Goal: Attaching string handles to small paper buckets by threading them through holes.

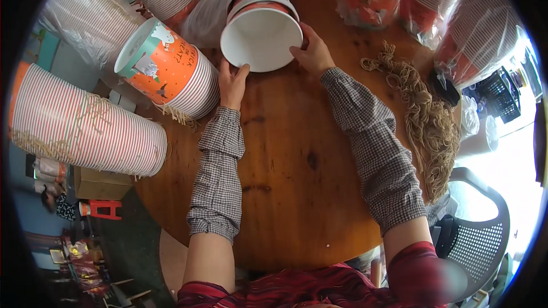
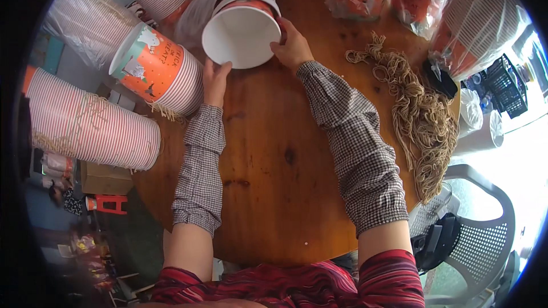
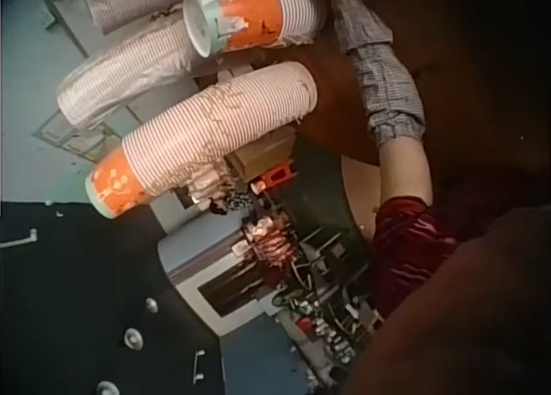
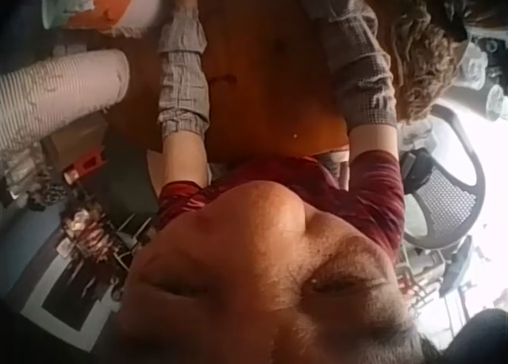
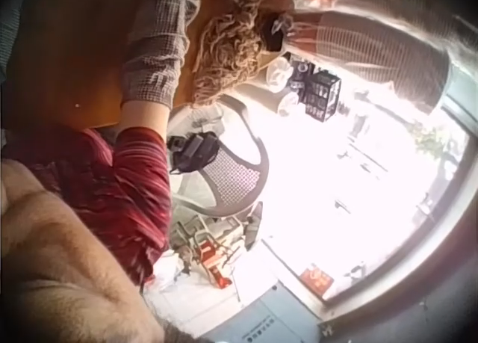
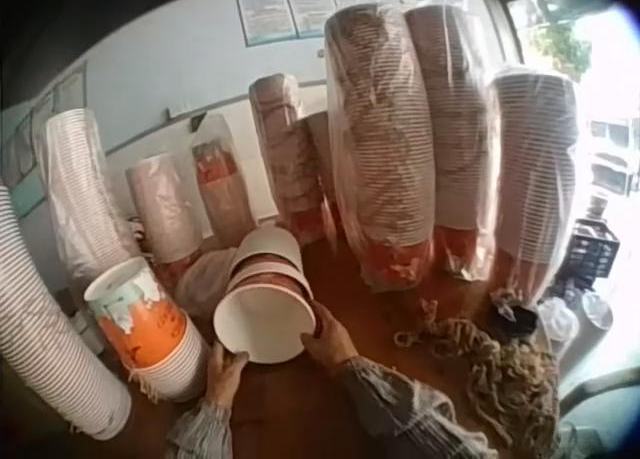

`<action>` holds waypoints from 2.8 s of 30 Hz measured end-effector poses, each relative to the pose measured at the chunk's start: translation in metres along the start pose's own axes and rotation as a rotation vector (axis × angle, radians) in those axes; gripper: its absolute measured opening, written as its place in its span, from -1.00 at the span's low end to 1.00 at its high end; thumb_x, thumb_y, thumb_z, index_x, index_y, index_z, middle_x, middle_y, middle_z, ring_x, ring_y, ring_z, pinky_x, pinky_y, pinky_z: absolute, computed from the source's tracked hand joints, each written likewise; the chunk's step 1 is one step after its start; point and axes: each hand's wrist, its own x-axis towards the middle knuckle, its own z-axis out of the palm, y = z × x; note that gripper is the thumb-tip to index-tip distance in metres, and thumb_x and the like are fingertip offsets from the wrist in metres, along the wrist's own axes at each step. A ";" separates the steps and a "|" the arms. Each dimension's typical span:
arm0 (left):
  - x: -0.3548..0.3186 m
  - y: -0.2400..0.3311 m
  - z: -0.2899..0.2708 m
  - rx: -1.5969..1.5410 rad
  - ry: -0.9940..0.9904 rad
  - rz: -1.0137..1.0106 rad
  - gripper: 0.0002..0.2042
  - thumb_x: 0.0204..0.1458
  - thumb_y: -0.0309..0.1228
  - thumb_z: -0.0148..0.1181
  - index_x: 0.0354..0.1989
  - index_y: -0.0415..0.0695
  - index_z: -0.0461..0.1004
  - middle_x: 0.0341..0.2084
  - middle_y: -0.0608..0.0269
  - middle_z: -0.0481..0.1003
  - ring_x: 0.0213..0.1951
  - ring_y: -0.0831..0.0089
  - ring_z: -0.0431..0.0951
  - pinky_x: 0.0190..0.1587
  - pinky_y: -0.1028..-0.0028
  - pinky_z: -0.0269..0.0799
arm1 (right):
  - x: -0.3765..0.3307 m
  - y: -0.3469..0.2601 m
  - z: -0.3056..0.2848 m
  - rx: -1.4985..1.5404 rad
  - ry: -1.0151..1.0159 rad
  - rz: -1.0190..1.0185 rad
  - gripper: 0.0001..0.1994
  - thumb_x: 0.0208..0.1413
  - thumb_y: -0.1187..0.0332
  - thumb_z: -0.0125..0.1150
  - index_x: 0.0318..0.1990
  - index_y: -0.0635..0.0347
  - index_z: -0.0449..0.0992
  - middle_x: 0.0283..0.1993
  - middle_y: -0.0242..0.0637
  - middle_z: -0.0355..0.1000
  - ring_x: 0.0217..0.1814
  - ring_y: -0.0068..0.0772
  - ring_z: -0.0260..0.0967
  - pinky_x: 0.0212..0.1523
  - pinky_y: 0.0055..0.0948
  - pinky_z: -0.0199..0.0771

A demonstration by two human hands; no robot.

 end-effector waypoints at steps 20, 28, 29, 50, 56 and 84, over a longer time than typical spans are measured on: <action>-0.103 0.026 -0.033 0.194 0.013 -0.078 -0.61 0.05 -0.53 0.00 0.08 -0.35 0.27 -0.12 0.10 0.45 -0.17 0.36 0.49 -0.17 0.44 0.43 | -0.113 -0.046 -0.005 -0.122 -0.247 0.062 -0.38 -0.01 0.49 0.09 0.28 0.18 0.13 -0.05 -0.04 0.43 -0.01 -0.26 0.42 0.01 -0.40 0.41; -0.141 0.026 -0.084 0.132 0.049 -0.186 -0.74 0.05 -0.55 0.00 -0.07 -0.31 0.34 -0.41 0.29 0.46 -0.52 0.63 0.41 -0.52 0.63 0.35 | -0.149 -0.050 -0.061 -0.396 -0.020 -0.062 -0.69 -0.02 0.47 0.10 -0.07 0.21 0.53 -0.31 -0.14 0.52 -0.27 -0.39 0.50 -0.23 -0.45 0.50; -0.143 0.027 -0.086 0.124 0.045 -0.184 -0.74 0.05 -0.55 0.00 -0.07 -0.31 0.34 -0.41 0.29 0.46 -0.52 0.63 0.41 -0.52 0.63 0.35 | -0.146 -0.042 -0.077 -0.466 0.176 -0.137 -0.78 -0.01 0.46 0.13 -0.18 0.21 0.58 -0.35 -0.13 0.53 -0.32 -0.36 0.52 -0.28 -0.44 0.50; -0.185 0.101 -0.079 0.579 0.254 0.605 -0.60 0.09 -0.48 0.04 0.11 -0.37 0.26 -0.01 -0.09 0.34 0.03 0.11 0.35 0.10 0.25 0.25 | -0.137 -0.033 -0.164 -1.135 0.476 0.203 -0.76 0.09 0.17 0.02 -0.27 0.07 0.55 -0.06 -0.19 0.41 -0.02 0.01 0.38 -0.09 -0.11 0.40; -0.193 0.101 -0.057 0.524 0.118 0.626 -0.66 0.05 -0.54 0.06 0.03 -0.32 0.36 -0.09 -0.02 0.40 -0.07 0.11 0.42 -0.02 0.26 0.36 | -0.136 -0.049 -0.130 -0.761 0.338 -0.087 -0.84 0.04 0.32 0.18 -0.25 0.15 0.54 -0.30 -0.20 0.49 -0.32 -0.20 0.47 -0.30 -0.32 0.44; -0.217 0.103 0.018 -0.179 -0.424 -0.308 -0.79 0.22 -0.40 -0.03 -0.39 -0.25 0.44 -0.67 0.46 0.31 -0.64 0.75 0.27 -0.61 0.70 0.16 | -0.176 -0.069 -0.033 -0.981 -0.238 0.146 -0.67 0.11 0.05 0.05 -0.10 -0.03 0.56 -0.22 -0.18 0.53 -0.18 -0.12 0.50 -0.19 -0.17 0.48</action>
